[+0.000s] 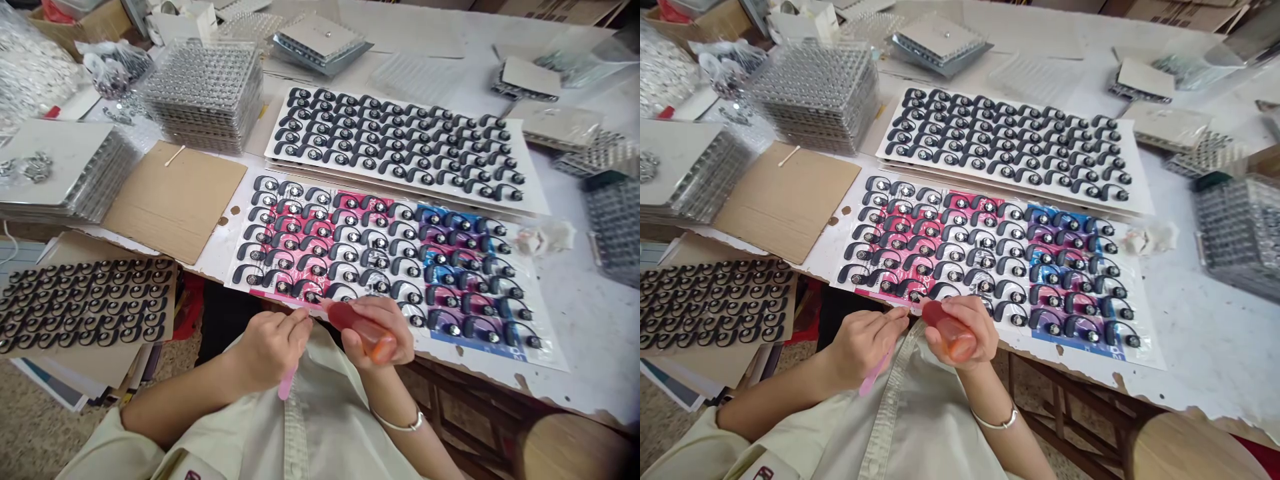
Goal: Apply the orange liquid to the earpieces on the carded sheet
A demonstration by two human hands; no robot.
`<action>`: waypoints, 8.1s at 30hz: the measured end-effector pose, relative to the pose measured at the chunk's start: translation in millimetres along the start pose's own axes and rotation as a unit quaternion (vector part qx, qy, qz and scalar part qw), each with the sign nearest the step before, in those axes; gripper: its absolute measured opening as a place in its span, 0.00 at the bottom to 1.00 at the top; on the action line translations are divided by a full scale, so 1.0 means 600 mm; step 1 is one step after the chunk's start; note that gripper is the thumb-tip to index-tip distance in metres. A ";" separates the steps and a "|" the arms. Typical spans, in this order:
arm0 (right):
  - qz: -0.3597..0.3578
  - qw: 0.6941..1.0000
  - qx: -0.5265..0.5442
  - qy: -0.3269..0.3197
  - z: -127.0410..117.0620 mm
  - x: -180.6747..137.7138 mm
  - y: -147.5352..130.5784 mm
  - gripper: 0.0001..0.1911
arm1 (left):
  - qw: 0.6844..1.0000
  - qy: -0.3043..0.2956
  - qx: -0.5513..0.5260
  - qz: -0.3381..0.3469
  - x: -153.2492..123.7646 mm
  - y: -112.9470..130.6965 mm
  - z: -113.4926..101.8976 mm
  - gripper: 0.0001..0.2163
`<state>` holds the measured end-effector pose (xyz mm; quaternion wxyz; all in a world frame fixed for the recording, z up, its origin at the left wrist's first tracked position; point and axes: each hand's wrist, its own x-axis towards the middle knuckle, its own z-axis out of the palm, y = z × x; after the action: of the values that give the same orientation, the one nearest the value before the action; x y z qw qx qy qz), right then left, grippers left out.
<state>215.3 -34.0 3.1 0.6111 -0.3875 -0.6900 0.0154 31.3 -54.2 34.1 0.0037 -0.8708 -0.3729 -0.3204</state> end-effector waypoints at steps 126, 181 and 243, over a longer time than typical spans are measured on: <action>-0.006 0.999 0.041 -0.001 -0.007 -0.009 -0.001 0.13 | 0.951 -0.051 -0.280 -0.120 0.010 -0.049 -0.011 0.04; -0.072 0.997 -0.004 -0.035 0.003 0.007 -0.015 0.13 | 0.935 0.074 -0.256 -0.234 0.001 -0.078 -0.028 0.02; 0.069 0.997 -0.017 -0.016 -0.054 0.010 0.040 0.13 | 0.999 -0.026 0.018 0.039 0.038 0.047 0.049 0.05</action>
<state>255.6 -28.6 4.8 0.5907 -0.4440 -0.6717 0.0519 77.6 -52.7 29.9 0.0222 -0.8925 -0.3443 -0.2907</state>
